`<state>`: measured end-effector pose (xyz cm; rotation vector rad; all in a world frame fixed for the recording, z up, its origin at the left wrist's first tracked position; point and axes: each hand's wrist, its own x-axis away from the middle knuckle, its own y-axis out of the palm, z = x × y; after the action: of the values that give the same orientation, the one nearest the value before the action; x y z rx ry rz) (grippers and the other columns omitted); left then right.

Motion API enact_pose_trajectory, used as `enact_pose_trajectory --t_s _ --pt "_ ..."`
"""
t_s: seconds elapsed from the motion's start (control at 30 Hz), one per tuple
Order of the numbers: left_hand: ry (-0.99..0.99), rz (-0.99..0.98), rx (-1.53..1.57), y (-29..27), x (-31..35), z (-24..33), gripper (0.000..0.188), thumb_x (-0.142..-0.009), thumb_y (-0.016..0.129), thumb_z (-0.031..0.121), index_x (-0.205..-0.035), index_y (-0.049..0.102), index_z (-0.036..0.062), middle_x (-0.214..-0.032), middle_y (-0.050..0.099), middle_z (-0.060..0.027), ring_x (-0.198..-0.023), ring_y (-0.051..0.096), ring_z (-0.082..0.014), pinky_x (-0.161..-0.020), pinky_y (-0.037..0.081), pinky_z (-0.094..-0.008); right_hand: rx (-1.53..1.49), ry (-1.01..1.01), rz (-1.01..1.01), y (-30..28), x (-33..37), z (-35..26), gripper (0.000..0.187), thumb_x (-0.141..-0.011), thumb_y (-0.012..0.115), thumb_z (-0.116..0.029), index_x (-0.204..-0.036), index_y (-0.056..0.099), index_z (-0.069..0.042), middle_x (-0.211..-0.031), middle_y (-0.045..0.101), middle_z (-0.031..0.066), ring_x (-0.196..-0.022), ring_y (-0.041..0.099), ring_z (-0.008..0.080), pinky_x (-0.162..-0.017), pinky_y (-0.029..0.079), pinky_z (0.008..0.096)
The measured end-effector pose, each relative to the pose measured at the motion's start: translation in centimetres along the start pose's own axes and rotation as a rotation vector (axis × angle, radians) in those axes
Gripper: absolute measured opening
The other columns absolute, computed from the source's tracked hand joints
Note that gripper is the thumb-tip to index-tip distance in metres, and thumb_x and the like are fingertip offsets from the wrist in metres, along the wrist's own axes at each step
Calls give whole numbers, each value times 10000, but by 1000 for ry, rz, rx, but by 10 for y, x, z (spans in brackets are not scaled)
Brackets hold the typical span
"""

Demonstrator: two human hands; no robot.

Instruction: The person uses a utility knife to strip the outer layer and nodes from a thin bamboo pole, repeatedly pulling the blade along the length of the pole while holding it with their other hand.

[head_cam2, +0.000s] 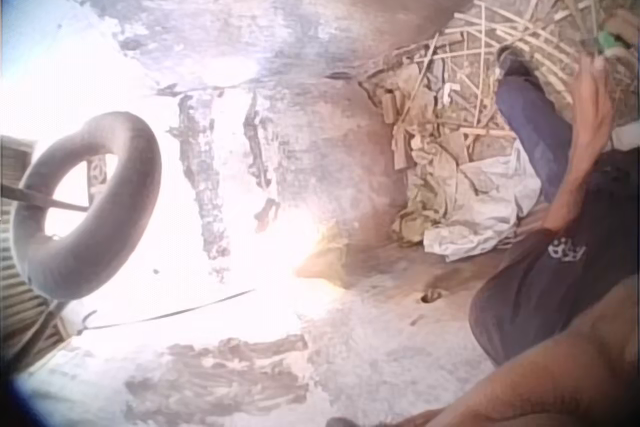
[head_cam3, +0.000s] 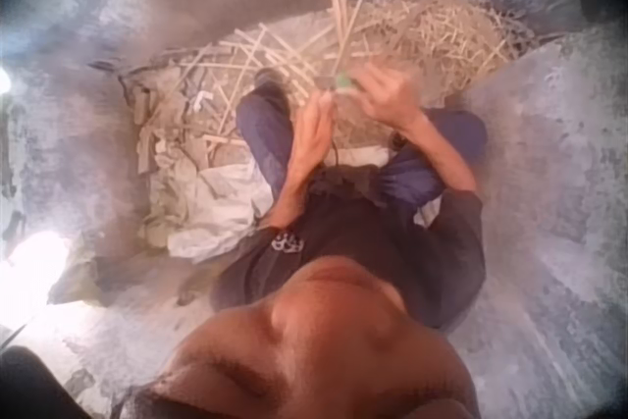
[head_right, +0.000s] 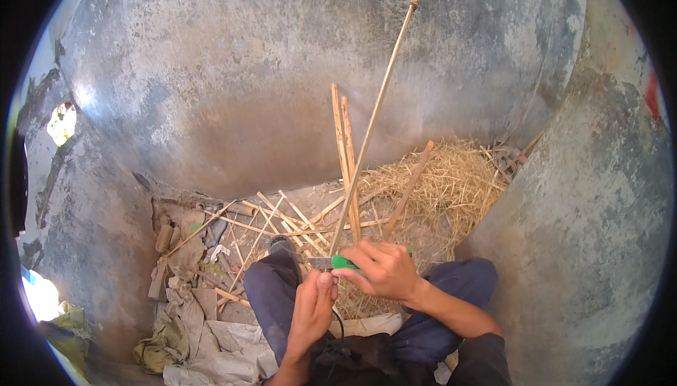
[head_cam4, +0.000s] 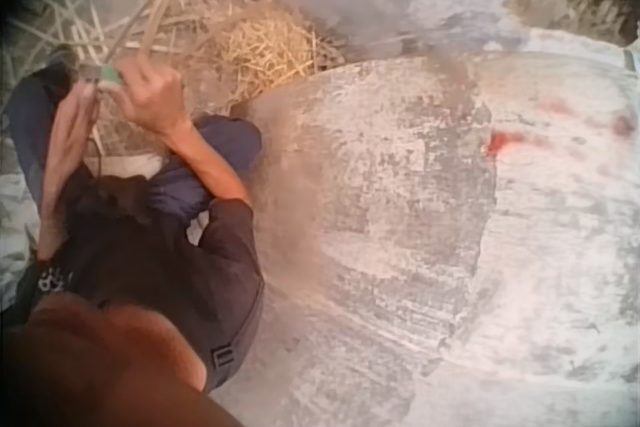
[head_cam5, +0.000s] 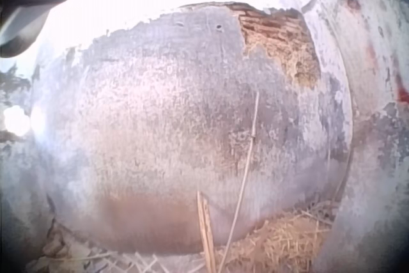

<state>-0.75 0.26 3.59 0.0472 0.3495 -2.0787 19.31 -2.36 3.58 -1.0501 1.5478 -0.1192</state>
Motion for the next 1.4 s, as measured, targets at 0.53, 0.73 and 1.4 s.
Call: enact_pose_trajectory --t_s 0.53,0.73,1.4 --pt "-15 61 -155 5 -4 8 329 -1200 467 279 -1171 577 -30 -748 602 -290 -718 635 -542 -633 437 -562 89 45 -33 -10 -1 -11 294 -934 847 -375 -1069 785 -122 -805 687 27 -629 707 233 -554 536 367" --pt "-4 47 -209 6 -5 5 260 -1191 488 242 -1083 531 9 -745 583 -305 -746 609 -584 -624 430 -570 147 55 42 -14 -5 7 326 -893 880 -382 -1002 780 -92 -779 686 46 -612 681 254 -550 509 375" --pt "2 17 -230 -2 6 5 234 -1186 490 210 -1062 503 13 -753 601 -314 -734 610 -586 -607 422 -591 178 39 51 -14 -4 14 302 -910 869 -396 -1006 808 -116 -782 694 15 -596 670 221 -547 505 360"
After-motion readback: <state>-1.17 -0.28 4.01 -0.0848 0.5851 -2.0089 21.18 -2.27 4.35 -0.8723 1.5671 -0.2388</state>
